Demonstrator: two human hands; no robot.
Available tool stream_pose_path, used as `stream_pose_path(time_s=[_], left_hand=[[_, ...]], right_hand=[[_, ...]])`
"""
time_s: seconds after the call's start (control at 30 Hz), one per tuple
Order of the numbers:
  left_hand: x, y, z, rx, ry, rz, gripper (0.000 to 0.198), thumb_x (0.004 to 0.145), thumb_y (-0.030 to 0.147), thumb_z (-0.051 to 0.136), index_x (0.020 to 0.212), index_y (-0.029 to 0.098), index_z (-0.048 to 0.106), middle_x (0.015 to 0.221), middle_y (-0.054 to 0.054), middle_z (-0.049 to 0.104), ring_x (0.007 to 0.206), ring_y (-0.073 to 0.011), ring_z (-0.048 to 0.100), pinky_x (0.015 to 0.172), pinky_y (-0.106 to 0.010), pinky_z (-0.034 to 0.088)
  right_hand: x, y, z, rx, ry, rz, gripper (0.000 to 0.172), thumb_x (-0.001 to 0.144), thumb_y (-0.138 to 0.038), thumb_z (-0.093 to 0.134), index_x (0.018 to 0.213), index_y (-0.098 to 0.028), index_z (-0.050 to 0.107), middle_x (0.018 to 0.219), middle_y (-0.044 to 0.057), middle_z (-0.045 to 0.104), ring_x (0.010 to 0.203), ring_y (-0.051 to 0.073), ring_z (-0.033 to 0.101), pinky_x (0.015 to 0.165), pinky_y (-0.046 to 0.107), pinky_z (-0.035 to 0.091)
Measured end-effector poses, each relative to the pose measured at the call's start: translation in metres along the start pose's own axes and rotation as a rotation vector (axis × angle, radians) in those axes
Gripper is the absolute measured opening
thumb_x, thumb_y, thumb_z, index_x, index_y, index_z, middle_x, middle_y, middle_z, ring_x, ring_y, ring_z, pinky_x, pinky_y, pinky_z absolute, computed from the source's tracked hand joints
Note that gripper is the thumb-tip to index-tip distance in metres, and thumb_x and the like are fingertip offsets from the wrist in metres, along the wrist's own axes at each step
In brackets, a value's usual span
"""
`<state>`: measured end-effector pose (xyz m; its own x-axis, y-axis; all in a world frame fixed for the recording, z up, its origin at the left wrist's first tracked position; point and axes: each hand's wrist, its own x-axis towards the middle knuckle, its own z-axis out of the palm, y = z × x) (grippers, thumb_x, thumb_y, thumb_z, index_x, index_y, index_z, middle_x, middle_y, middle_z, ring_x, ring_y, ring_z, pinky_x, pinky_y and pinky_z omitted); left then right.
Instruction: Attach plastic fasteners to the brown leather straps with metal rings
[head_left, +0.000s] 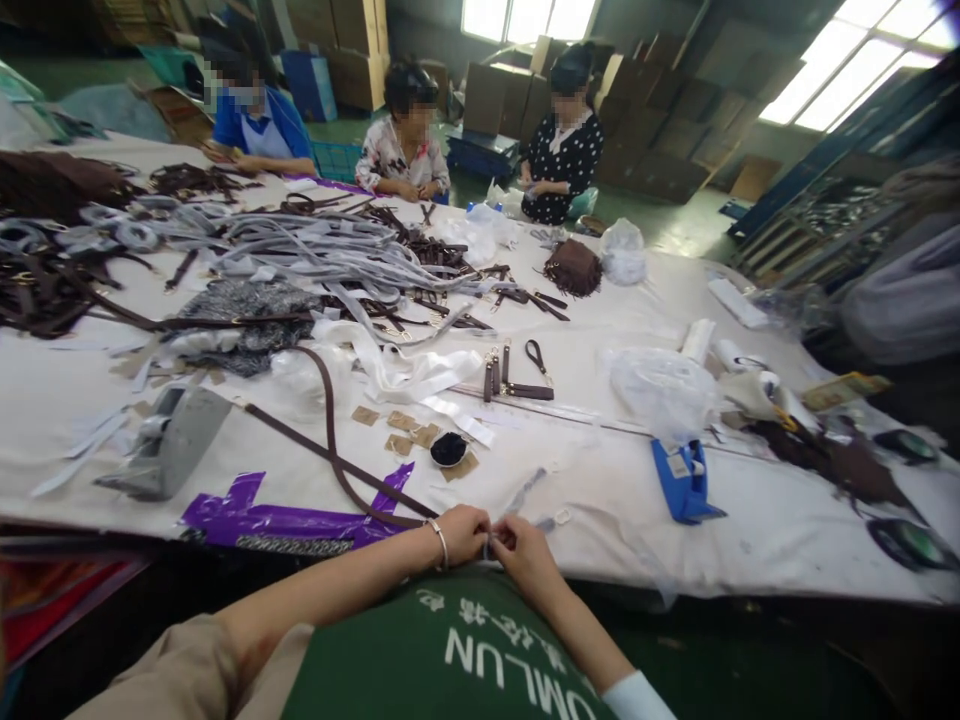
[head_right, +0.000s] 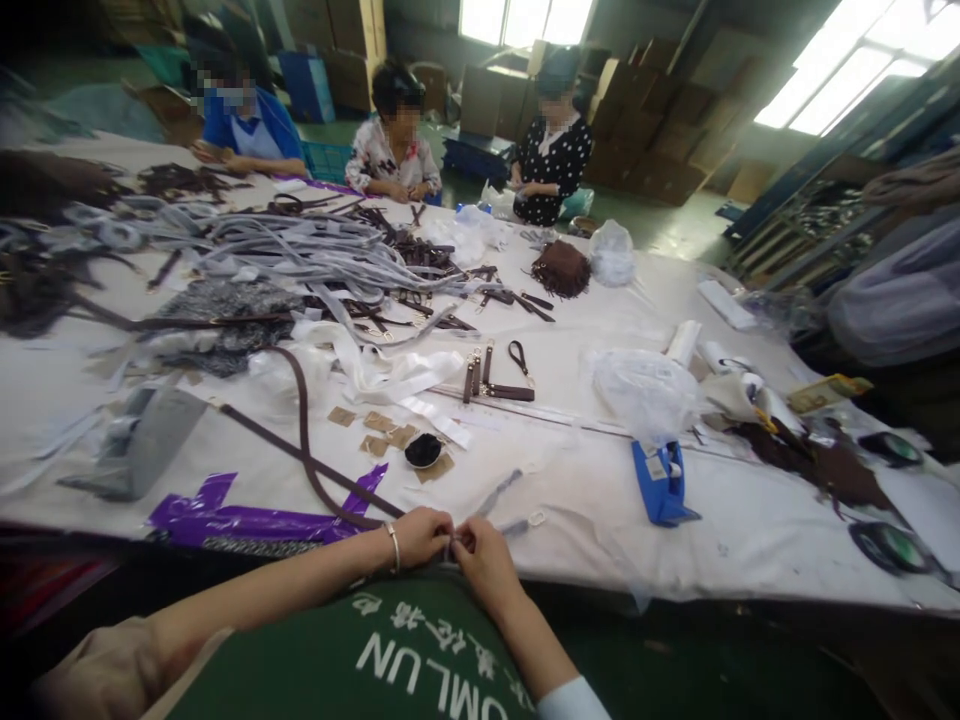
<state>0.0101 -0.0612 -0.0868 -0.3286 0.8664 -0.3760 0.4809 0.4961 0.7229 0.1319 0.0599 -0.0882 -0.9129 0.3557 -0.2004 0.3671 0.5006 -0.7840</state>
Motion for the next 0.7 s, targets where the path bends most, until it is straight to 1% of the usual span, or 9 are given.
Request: stream_pose_path(time_s=[0.1, 0.17, 0.23, 0.3, 0.33, 0.43, 0.53, 0.6, 0.7], left_hand=[[-0.006, 0.001, -0.002, -0.05, -0.026, 0.107, 0.025, 0.08, 0.031, 0.05, 0.094, 0.015, 0.063, 0.088, -0.006, 0.066, 0.081, -0.0168, 0.058, 0.072, -0.025, 0.044], [-0.009, -0.001, -0.01, -0.07, -0.031, 0.2, 0.04, 0.079, 0.042, 0.053, 0.106, 0.014, 0.059, 0.103, -0.009, 0.063, 0.094, -0.0199, 0.056, 0.082, -0.027, 0.043], [-0.011, 0.0, -0.019, -0.082, -0.141, 0.284, 0.052, 0.077, 0.052, 0.055, 0.113, 0.014, 0.055, 0.108, -0.01, 0.06, 0.096, -0.0217, 0.055, 0.083, -0.028, 0.042], [-0.011, 0.007, -0.026, -0.077, -0.298, 0.319, 0.049, 0.079, 0.054, 0.051, 0.111, 0.017, 0.056, 0.098, -0.007, 0.063, 0.084, -0.0189, 0.057, 0.073, -0.024, 0.043], [-0.01, 0.013, -0.029, -0.071, -0.341, 0.325, 0.046, 0.08, 0.054, 0.049, 0.106, 0.017, 0.058, 0.091, -0.005, 0.064, 0.077, -0.017, 0.057, 0.067, -0.022, 0.042], [-0.01, 0.036, -0.034, -0.063, -0.376, 0.341, 0.039, 0.085, 0.051, 0.041, 0.093, 0.017, 0.059, 0.073, -0.001, 0.061, 0.065, -0.0128, 0.053, 0.058, -0.019, 0.038], [-0.011, 0.064, -0.037, -0.037, -0.454, 0.44, 0.039, 0.09, 0.045, 0.03, 0.091, 0.018, 0.058, 0.068, -0.001, 0.06, 0.061, -0.0121, 0.053, 0.058, -0.02, 0.039], [-0.011, 0.079, -0.034, 0.12, -0.408, 0.492, 0.038, 0.09, 0.041, 0.028, 0.089, 0.019, 0.059, 0.072, -0.004, 0.062, 0.065, -0.0159, 0.057, 0.061, -0.023, 0.04], [-0.007, 0.095, -0.023, 0.397, -0.294, 0.486, 0.036, 0.088, 0.038, 0.031, 0.093, 0.018, 0.06, 0.081, -0.011, 0.065, 0.071, -0.0251, 0.06, 0.061, -0.031, 0.04]], right_hand=[[-0.019, 0.001, -0.006, 0.063, 0.026, 0.1, 0.01, 0.077, -0.027, 0.057, 0.07, -0.02, 0.059, 0.061, 0.0, 0.06, 0.058, 0.018, 0.056, 0.056, 0.028, 0.041], [-0.029, -0.001, -0.011, 0.142, 0.086, 0.141, 0.013, 0.079, -0.031, 0.055, 0.072, -0.02, 0.058, 0.063, 0.0, 0.061, 0.058, 0.019, 0.058, 0.057, 0.028, 0.043], [-0.036, -0.004, -0.018, 0.198, 0.152, 0.143, 0.014, 0.08, -0.032, 0.054, 0.075, -0.02, 0.058, 0.066, 0.001, 0.062, 0.06, 0.019, 0.059, 0.059, 0.029, 0.044], [-0.042, -0.008, -0.025, 0.216, 0.227, 0.132, 0.013, 0.081, -0.033, 0.055, 0.077, -0.02, 0.058, 0.069, 0.002, 0.062, 0.064, 0.02, 0.06, 0.062, 0.03, 0.046], [-0.046, -0.01, -0.028, 0.23, 0.259, 0.137, 0.013, 0.081, -0.033, 0.055, 0.078, -0.021, 0.058, 0.07, 0.002, 0.062, 0.064, 0.02, 0.06, 0.062, 0.03, 0.046], [-0.061, -0.016, -0.038, 0.294, 0.317, 0.193, 0.016, 0.084, -0.036, 0.052, 0.083, -0.021, 0.057, 0.071, 0.002, 0.062, 0.063, 0.02, 0.059, 0.057, 0.029, 0.047], [-0.08, -0.024, -0.045, 0.247, 0.377, 0.183, 0.015, 0.085, -0.036, 0.05, 0.085, -0.022, 0.056, 0.073, 0.002, 0.06, 0.065, 0.02, 0.059, 0.06, 0.029, 0.047], [-0.09, -0.029, -0.048, 0.147, 0.397, 0.129, 0.012, 0.086, -0.033, 0.049, 0.085, -0.023, 0.056, 0.077, 0.002, 0.059, 0.067, 0.019, 0.058, 0.065, 0.03, 0.046], [-0.1, -0.033, -0.052, 0.019, 0.389, 0.07, 0.011, 0.087, -0.031, 0.048, 0.085, -0.023, 0.055, 0.08, 0.001, 0.058, 0.071, 0.019, 0.057, 0.068, 0.03, 0.044]])
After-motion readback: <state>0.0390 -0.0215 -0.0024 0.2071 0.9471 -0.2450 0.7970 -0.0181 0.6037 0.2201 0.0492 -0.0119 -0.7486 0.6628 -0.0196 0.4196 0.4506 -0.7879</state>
